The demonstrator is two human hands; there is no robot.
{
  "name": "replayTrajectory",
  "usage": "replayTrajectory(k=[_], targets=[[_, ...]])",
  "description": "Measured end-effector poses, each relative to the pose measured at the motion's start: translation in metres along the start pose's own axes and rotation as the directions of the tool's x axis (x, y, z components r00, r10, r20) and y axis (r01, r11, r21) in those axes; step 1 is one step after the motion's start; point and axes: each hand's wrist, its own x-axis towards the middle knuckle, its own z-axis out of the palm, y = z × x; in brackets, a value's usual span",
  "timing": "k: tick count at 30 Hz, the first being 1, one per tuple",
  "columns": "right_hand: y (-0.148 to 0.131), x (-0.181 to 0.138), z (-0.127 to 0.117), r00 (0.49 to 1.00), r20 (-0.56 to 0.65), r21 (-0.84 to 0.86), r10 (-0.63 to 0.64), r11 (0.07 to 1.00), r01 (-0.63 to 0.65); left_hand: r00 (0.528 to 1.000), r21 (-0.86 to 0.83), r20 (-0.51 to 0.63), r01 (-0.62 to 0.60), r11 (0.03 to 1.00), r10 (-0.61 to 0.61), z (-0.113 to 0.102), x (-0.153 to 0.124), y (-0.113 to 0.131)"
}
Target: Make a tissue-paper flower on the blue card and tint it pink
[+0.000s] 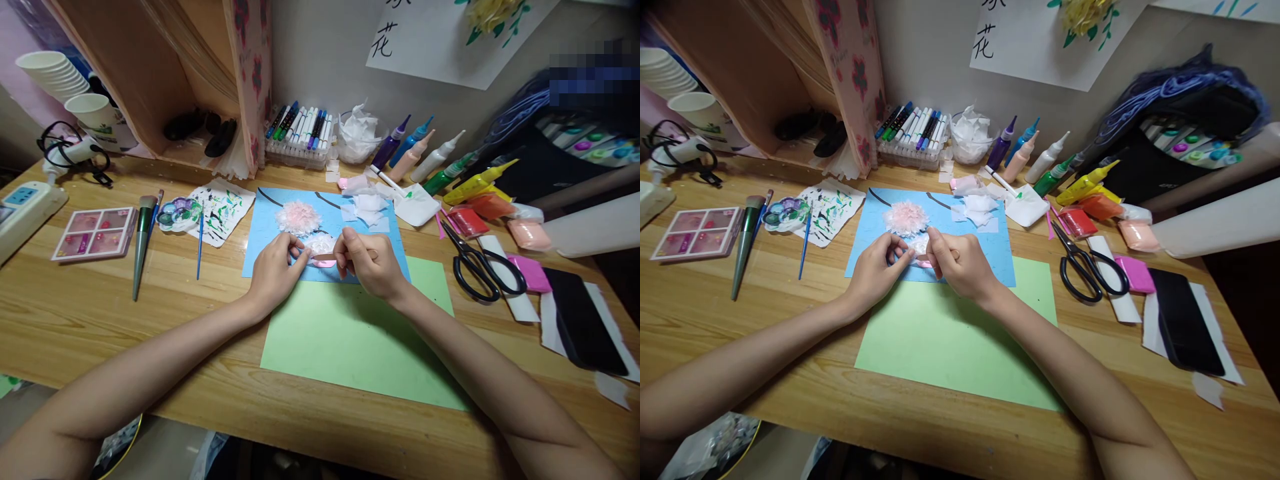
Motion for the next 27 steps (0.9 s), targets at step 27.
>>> replayTrajectory(k=[27], targets=[[-0.01, 0.012, 0.002, 0.985, -0.099, 0.107, 0.144, 0.985, -0.133, 1.0, 0.04, 0.002, -0.007, 0.999, 0.007, 0.0, 0.0, 0.001]])
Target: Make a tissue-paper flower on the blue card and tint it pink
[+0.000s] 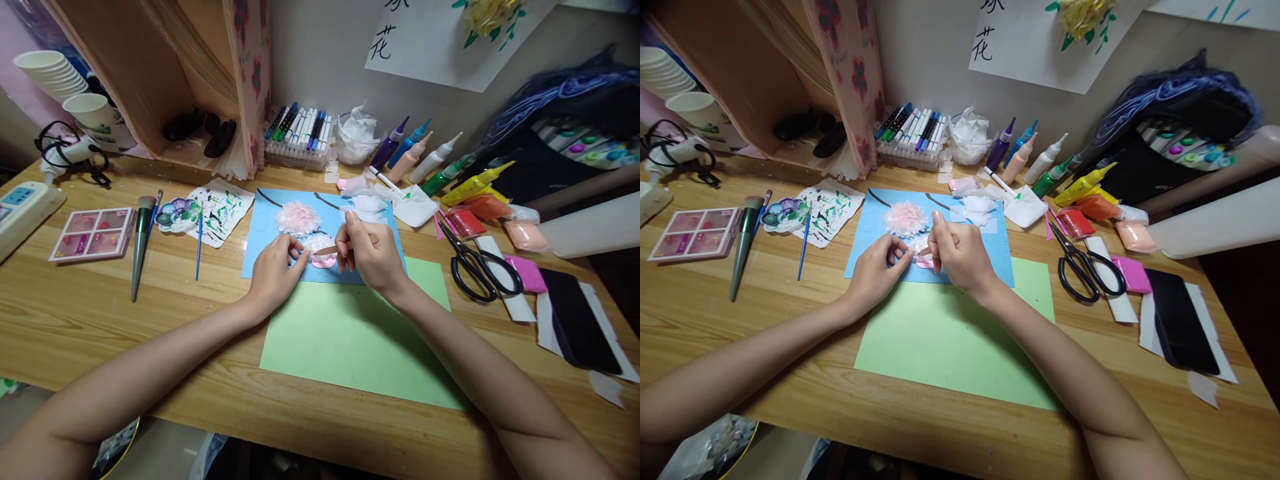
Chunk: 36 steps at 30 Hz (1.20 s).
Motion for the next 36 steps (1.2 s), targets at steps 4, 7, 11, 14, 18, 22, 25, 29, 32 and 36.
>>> replayTrajectory(k=[4, 7, 11, 14, 18, 22, 25, 29, 32, 36], targets=[[0.0, -0.003, -0.002, 1.0, 0.008, -0.028, -0.012, 1.0, 0.013, 1.0, 0.0, -0.003, -0.004, 1.0, 0.004, 0.0, 0.0, 0.0], [0.002, -0.003, 0.0, 1.0, 0.016, -0.042, -0.021, 0.999, 0.022, 1.0, -0.01, -0.005, -0.011, 1.0, 0.011, 0.0, -0.001, 0.0], [0.004, -0.001, 0.002, 1.0, -0.021, -0.004, -0.004, 1.0, 0.004, 1.0, -0.015, -0.007, -0.015, 1.0, 0.015, 0.0, 0.0, -0.001], [0.007, 0.003, 0.003, 0.998, -0.057, 0.049, 0.041, 0.998, -0.038, 1.0, -0.005, -0.006, -0.01, 1.0, 0.01, 0.0, 0.0, -0.001], [0.011, 0.01, 0.006, 0.991, -0.083, 0.087, 0.105, 0.991, -0.098, 1.0, 0.006, -0.005, -0.007, 1.0, 0.007, 0.001, 0.0, -0.001], [0.006, 0.012, 0.007, 0.99, -0.04, 0.092, 0.137, 0.987, -0.132, 1.0, -0.006, 0.003, -0.007, 1.0, 0.007, 0.0, 0.0, 0.0], [-0.008, 0.011, -0.008, 0.996, -0.004, 0.094, 0.093, 0.991, -0.092, 1.0, -0.016, 0.014, 0.007, 1.0, -0.007, -0.002, -0.001, 0.001], [-0.016, 0.012, -0.051, 0.99, -0.118, -0.004, -0.081, 0.997, 0.081, 1.0, -0.055, 0.013, 0.029, 0.998, -0.029, -0.005, -0.002, 0.002], [0.006, 0.013, -0.08, 0.965, -0.155, -0.311, -0.211, 0.938, 0.155, 0.999, -0.078, 0.01, 0.046, 0.996, -0.046, -0.007, -0.002, 0.002], [0.055, 0.009, -0.086, 0.966, 0.078, -0.644, -0.248, 0.727, 0.238, 0.997, -0.097, 0.015, 0.078, 0.992, -0.076, -0.008, -0.001, 0.001]])
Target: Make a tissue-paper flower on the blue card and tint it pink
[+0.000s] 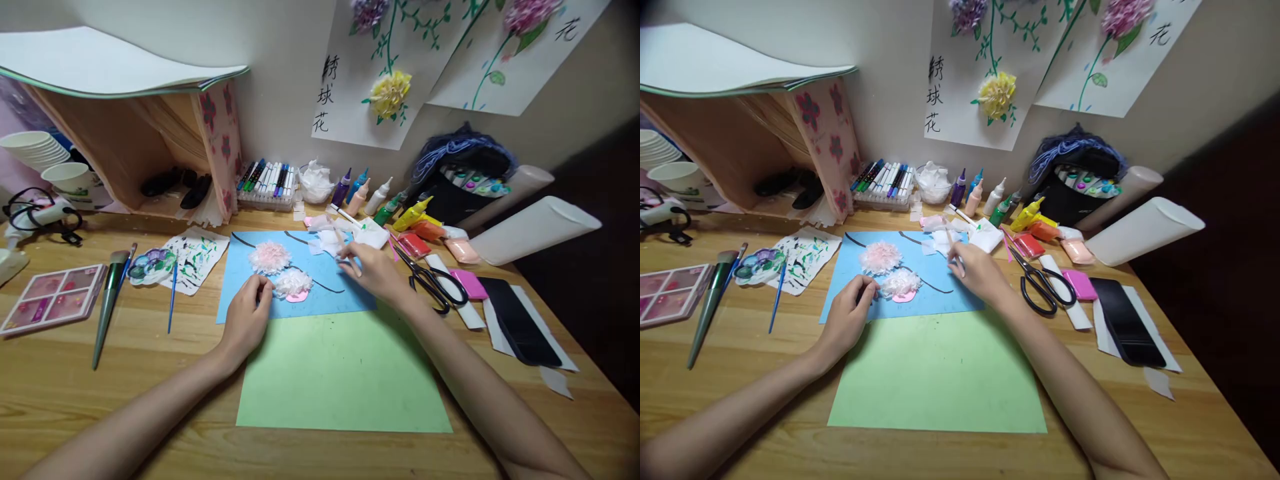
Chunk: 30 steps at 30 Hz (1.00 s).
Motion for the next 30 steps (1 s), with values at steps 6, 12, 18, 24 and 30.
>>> replayTrajectory(k=[6, 12, 18, 24, 30], targets=[[0.008, -0.003, 0.037, 0.99, -0.123, -0.167, -0.073, 0.985, 0.052, 1.0, -0.014, -0.015, -0.002, 1.0, 0.002, 0.0, 0.0, 0.0], [0.006, 0.006, 0.027, 0.966, -0.257, -0.119, -0.019, 0.993, -0.012, 1.0, -0.011, -0.023, -0.02, 1.0, 0.02, 0.0, 0.0, -0.002], [-0.017, 0.002, -0.001, 0.927, -0.292, 0.507, 0.234, 0.86, -0.057, 0.997, -0.038, -0.02, -0.069, 0.997, 0.069, -0.001, -0.004, 0.0], [-0.052, -0.009, -0.009, 0.988, 0.156, 0.709, 0.012, 0.695, -0.121, 0.951, -0.042, 0.095, -0.291, 0.956, 0.293, -0.005, -0.01, 0.007], [-0.065, -0.018, 0.006, 0.974, 0.215, 0.623, -0.066, 0.777, -0.085, 0.866, -0.076, 0.26, -0.421, 0.904, 0.426, -0.003, -0.011, 0.002]])
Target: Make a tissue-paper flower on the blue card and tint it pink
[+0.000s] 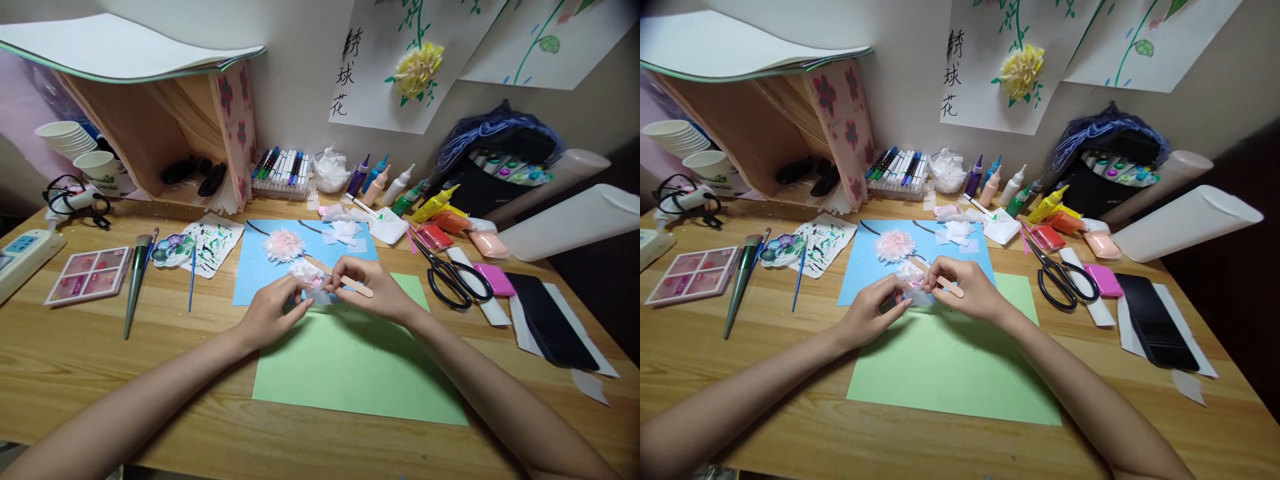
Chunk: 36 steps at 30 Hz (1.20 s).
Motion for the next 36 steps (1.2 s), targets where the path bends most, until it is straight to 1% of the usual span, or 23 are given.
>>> replayTrajectory(k=[3, 6, 9, 11, 13, 15, 17, 19, 22, 26, 29, 34, 36], targets=[[0.004, 0.001, 0.006, 1.0, -0.027, -0.053, -0.006, 0.999, 0.004, 1.0, 0.003, -0.016, -0.009, 1.0, 0.009, 0.001, -0.001, -0.003], [0.007, 0.001, 0.009, 0.998, -0.05, -0.099, -0.027, 0.995, 0.022, 1.0, -0.004, -0.016, 0.007, 1.0, -0.007, 0.002, -0.001, -0.004], [0.012, -0.001, 0.013, 0.997, -0.073, -0.096, -0.036, 0.995, 0.029, 0.998, 0.005, -0.037, 0.058, 0.998, -0.058, 0.003, -0.001, -0.004], [0.019, -0.004, 0.017, 0.988, -0.146, -0.075, -0.055, 0.996, 0.044, 0.993, 0.009, -0.049, 0.109, 0.994, -0.108, 0.003, -0.001, -0.005], [0.027, -0.008, 0.021, 0.958, -0.261, -0.04, -0.117, 0.993, 0.111, 0.985, 0.012, -0.061, 0.165, 0.986, -0.164, 0.004, -0.001, -0.006], [0.035, -0.013, 0.025, 0.905, -0.357, -0.032, -0.234, 0.971, 0.238, 0.971, 0.016, -0.093, 0.225, 0.974, -0.222, 0.004, -0.001, -0.006], [0.039, -0.017, 0.029, 0.845, -0.387, -0.077, -0.37, 0.926, 0.37, 0.954, 0.021, -0.137, 0.273, 0.962, -0.268, 0.004, 0.0, -0.006], [0.039, -0.019, 0.031, 0.804, -0.341, -0.151, -0.487, 0.872, 0.465, 0.941, 0.026, -0.171, 0.301, 0.953, -0.292, 0.005, 0.002, -0.006], [0.038, -0.017, 0.036, 0.787, -0.23, -0.238, -0.573, 0.817, 0.525, 0.933, 0.042, -0.194, 0.318, 0.947, -0.304, 0.006, 0.004, -0.007], [0.039, -0.013, 0.04, 0.802, -0.171, -0.306, -0.572, 0.805, 0.508, 0.925, 0.06, -0.206, 0.338, 0.939, -0.32, 0.007, 0.005, -0.008], [0.04, -0.012, 0.041, 0.812, -0.163, -0.328, -0.56, 0.807, 0.491, 0.92, 0.073, -0.202, 0.355, 0.932, -0.335, 0.007, 0.006, -0.008], [0.04, -0.013, 0.042, 0.794, -0.161, -0.35, -0.586, 0.786, 0.509, 0.918, 0.113, -0.197, 0.369, 0.923, -0.343, 0.008, 0.006, -0.006], [0.04, -0.013, 0.042, 0.797, -0.163, -0.354, -0.582, 0.788, 0.503, 0.918, 0.118, -0.199, 0.369, 0.922, -0.342, 0.008, 0.006, -0.006]])
